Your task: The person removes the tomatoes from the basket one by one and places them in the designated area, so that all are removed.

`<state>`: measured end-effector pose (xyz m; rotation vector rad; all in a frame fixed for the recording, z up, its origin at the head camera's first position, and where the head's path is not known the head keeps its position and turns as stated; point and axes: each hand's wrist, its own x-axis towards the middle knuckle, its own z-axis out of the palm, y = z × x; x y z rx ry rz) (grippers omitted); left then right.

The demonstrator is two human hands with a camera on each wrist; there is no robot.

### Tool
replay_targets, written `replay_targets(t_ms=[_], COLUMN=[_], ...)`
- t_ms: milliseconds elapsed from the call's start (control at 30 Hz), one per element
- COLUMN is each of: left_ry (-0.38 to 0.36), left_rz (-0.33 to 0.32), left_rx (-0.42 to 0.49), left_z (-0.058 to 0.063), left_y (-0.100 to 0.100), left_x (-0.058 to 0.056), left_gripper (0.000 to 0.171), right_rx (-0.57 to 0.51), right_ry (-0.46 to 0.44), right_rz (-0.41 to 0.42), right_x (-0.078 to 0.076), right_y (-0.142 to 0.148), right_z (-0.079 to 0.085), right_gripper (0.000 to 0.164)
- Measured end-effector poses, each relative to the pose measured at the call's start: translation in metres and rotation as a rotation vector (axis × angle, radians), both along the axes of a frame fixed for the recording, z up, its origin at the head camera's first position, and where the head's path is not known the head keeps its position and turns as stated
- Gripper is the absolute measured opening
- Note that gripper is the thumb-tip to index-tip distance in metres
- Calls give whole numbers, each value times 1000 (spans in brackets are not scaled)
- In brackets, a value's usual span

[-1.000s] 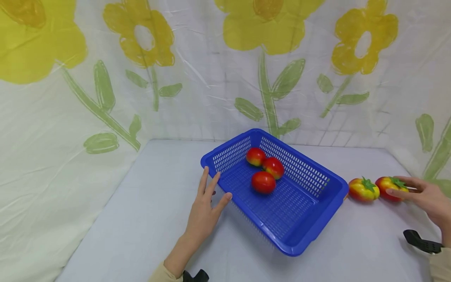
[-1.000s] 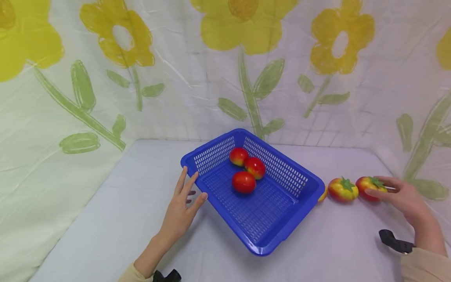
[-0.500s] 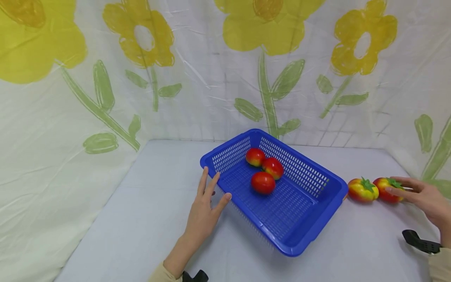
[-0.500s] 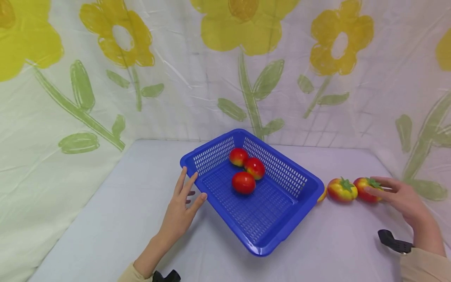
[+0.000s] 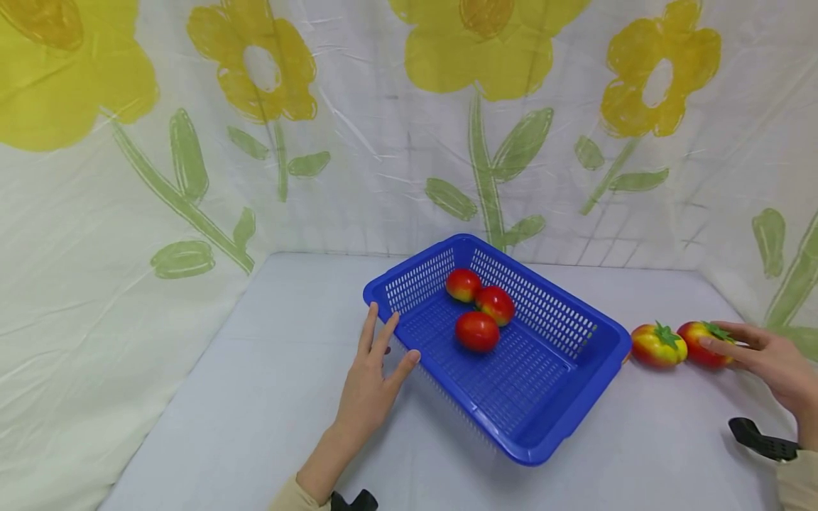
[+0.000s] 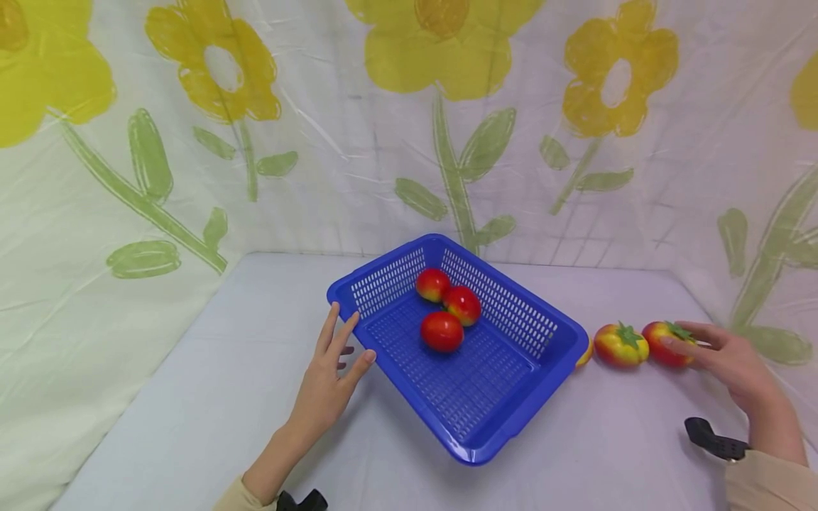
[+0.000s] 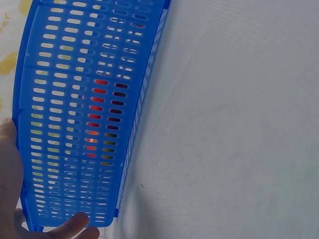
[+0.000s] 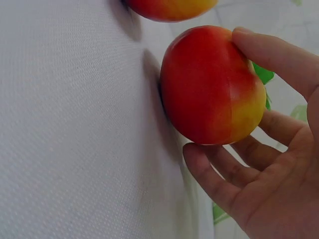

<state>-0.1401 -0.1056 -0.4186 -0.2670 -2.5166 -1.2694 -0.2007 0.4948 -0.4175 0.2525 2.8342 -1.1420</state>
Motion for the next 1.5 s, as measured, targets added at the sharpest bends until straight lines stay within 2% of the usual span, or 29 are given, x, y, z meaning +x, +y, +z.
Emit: replay_targets(t_ms=[1000, 1500], left_ry=[8, -9], left_rz=[8, 3], left_rx=[1, 11], left_z=[-1, 0], left_y=[0, 1], left_x=[1, 0], left_gripper=[68, 69], right_rx=[-42, -145], right_ry=[18, 84], right_rz=[-24, -130], right_x=[0, 4], right_y=[-4, -6], right_z=[5, 13], right_gripper=[81, 84])
